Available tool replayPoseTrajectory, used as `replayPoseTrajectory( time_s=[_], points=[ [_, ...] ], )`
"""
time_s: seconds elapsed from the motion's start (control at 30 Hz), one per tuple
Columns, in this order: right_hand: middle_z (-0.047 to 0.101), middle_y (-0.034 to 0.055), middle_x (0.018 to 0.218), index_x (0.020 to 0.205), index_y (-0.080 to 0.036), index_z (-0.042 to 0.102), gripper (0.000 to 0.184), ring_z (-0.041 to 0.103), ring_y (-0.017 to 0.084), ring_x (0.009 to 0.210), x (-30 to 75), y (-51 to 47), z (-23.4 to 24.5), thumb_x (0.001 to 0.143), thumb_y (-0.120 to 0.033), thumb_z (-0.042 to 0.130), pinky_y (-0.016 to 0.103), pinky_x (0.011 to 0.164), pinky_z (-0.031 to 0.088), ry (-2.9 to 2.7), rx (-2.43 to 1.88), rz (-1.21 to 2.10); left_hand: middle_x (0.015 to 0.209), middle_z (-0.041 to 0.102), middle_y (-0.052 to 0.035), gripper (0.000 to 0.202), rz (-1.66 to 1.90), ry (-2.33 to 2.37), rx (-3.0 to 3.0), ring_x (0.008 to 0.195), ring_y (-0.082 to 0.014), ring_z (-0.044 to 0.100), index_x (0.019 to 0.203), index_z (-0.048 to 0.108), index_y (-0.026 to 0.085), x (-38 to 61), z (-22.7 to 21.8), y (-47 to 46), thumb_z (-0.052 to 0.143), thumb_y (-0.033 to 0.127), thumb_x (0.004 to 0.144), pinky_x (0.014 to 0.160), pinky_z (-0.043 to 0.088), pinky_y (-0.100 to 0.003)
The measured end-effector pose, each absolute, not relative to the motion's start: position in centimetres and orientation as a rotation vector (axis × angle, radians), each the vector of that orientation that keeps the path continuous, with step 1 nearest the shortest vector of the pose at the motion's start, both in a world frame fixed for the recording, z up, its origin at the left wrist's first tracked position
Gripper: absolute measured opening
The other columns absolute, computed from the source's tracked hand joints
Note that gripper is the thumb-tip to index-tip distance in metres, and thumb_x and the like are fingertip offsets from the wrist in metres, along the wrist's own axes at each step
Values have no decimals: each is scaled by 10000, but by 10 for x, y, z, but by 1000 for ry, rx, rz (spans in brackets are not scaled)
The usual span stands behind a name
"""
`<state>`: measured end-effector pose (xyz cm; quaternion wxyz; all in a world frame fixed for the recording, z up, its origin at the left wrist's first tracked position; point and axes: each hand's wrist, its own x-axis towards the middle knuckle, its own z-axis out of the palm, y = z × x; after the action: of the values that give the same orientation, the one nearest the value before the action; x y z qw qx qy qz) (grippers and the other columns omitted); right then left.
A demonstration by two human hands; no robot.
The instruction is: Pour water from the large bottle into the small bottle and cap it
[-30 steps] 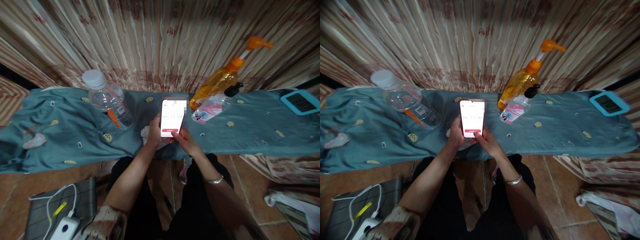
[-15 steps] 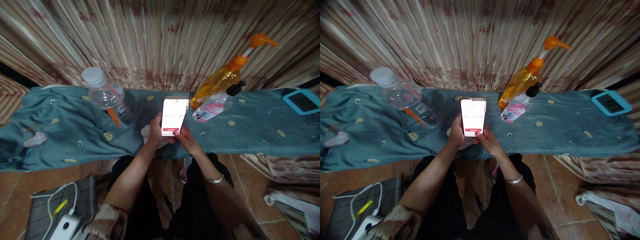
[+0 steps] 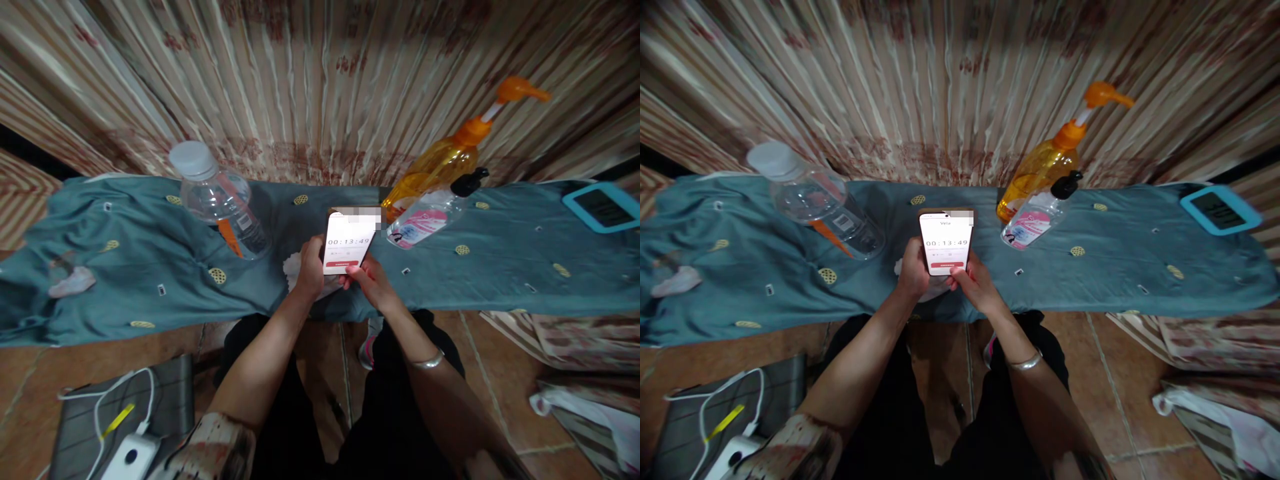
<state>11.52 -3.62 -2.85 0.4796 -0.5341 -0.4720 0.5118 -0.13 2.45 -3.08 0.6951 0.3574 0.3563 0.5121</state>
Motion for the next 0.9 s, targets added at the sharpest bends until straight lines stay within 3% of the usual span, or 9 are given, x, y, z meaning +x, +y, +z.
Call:
replayPoseTrajectory(
  time_s=[0.43,0.63,0.9],
  points=[
    [685,19,758,1036,-195,528,340,603,183,550,111,-35,-25,752,-377,566,342,530,508,-1130,-1334,1230,488,573,9,305,1193,835,784,444,-133,497,536,536,202,-1,-27,27,533,414,754,447,384,-259],
    [688,35,771,1042,-190,525,312,628,205,591,113,-36,-28,794,-377,557,356,543,516,-1153,-1315,1224,470,558,13,305,1224,809,763,427,-137,496,520,504,208,-2,-27,26,562,393,756,414,357,-257],
    [665,14,745,1144,-193,504,405,617,180,576,114,-38,-26,861,-474,574,333,545,526,-1223,-1305,1196,522,588,-1,317,1147,768,613,446,-133,519,613,561,183,1,-27,30,553,466,757,443,383,-254]
  ],
)
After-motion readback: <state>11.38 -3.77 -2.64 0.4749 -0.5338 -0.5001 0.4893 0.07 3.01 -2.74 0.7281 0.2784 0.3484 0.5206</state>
